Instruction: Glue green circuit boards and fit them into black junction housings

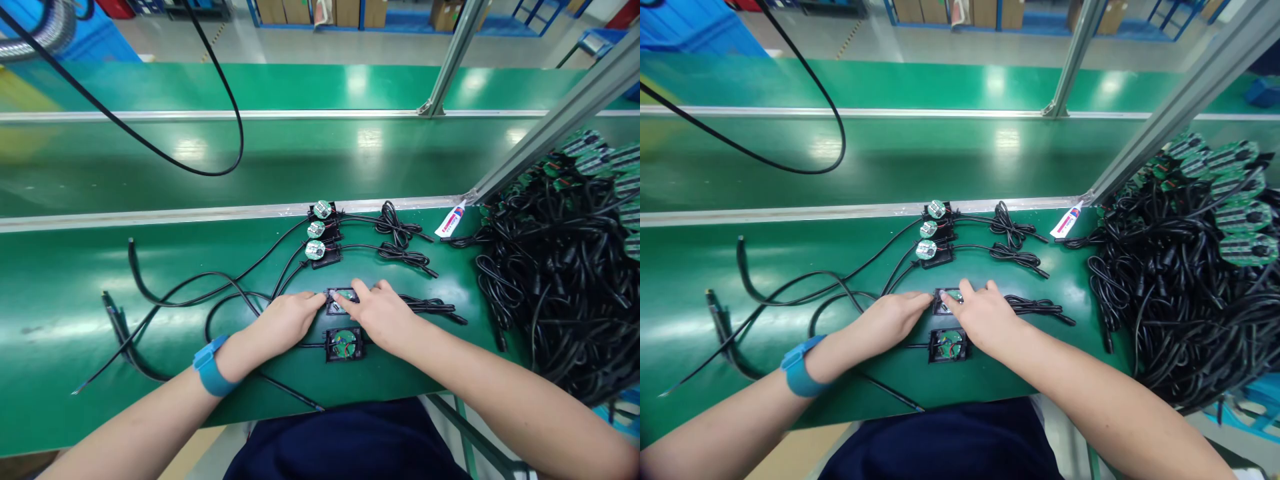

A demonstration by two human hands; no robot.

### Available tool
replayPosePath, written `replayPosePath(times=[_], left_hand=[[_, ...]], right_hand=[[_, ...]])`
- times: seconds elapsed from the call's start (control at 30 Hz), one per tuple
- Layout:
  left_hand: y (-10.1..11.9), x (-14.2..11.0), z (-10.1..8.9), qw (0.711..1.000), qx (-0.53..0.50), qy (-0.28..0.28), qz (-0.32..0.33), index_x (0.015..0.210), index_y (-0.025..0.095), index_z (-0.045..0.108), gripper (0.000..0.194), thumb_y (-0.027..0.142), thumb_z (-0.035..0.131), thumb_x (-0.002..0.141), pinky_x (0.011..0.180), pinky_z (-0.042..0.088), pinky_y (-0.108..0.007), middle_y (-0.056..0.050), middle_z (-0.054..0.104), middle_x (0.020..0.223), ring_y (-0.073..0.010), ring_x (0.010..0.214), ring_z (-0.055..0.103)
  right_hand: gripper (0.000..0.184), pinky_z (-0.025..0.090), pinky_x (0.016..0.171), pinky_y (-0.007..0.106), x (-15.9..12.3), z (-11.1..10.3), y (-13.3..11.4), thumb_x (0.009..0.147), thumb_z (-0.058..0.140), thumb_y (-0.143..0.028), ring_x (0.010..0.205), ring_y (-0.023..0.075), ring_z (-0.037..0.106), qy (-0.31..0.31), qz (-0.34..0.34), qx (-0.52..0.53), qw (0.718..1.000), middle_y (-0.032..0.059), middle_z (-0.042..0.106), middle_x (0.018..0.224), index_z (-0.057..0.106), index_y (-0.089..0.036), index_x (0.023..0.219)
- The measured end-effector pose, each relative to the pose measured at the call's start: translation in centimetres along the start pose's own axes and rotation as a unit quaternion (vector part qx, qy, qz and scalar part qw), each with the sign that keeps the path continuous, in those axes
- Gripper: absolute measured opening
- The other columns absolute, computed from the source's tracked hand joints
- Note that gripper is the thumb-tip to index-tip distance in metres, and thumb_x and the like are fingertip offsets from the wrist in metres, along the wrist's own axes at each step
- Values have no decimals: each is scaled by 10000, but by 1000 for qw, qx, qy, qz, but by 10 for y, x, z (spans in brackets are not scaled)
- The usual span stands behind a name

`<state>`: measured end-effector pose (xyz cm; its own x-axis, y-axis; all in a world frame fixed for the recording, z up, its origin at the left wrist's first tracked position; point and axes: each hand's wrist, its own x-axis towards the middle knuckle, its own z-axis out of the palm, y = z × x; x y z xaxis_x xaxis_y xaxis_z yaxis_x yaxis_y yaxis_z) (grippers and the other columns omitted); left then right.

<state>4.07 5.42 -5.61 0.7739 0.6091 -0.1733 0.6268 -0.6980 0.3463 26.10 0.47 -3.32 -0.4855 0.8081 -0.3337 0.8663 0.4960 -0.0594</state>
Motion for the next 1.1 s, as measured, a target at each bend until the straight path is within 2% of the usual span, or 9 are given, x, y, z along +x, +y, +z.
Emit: replayPosePath(times=[0.13,0.23,0.37,0.5,0.7,0.8,0.93,1.1], left_hand=[[-13,-1,2,987,-140,73,27,1070,204,640,232,273,426,1011,677,482,-243,-25,723,881,-135,719,656],[-16,-3,10,978,-177,112,16,1011,196,664,208,284,477,991,605,448,-217,1,703,767,-107,623,618],[-13,-7,20,976,-163,144,24,974,187,659,176,249,494,973,548,413,-209,18,659,670,-95,550,573],[-8,-10,24,979,-95,176,39,958,182,634,165,212,474,979,557,415,-222,3,657,700,-108,573,580],[-11,-9,19,990,-55,126,34,989,191,629,246,197,385,1021,642,459,-240,-22,653,798,-138,707,622],[-11,-7,14,995,-15,91,26,976,193,628,271,195,362,1026,612,441,-252,-15,634,781,-143,674,603],[0,-6,14,996,79,50,-5,920,184,622,238,116,402,980,557,397,-280,-13,588,721,-162,608,555],[11,-3,14,985,155,68,3,937,165,650,211,99,450,951,653,433,-339,-60,586,766,-212,719,566]], right_hand=[[553,364,837,403,0,2,-3,997,413,-261,783,198,651,4,8,-8,1000,170,509,1328,340,-297,1543],[550,368,834,403,0,4,-5,996,412,-256,773,203,659,13,4,-4,1000,172,528,1310,345,-285,1541],[571,370,822,408,1,5,-6,981,421,-228,741,205,660,15,9,7,1000,167,551,1267,338,-285,1543],[616,364,835,402,1,4,-8,953,447,-191,724,180,650,11,20,5,1000,161,547,1265,325,-289,1548],[627,356,794,371,3,4,-7,947,454,-195,699,164,623,0,22,-1,1000,126,568,1140,319,-272,1555],[621,358,788,371,3,6,-6,953,454,-221,685,157,617,-5,17,-10,1000,120,558,1132,318,-281,1556],[628,377,784,378,5,2,-11,942,458,-207,711,172,630,-13,19,-21,1000,140,543,1165,330,-269,1554],[562,414,785,378,9,-9,-12,956,478,-214,854,225,655,-34,37,1,999,170,546,1210,423,-241,1515]])
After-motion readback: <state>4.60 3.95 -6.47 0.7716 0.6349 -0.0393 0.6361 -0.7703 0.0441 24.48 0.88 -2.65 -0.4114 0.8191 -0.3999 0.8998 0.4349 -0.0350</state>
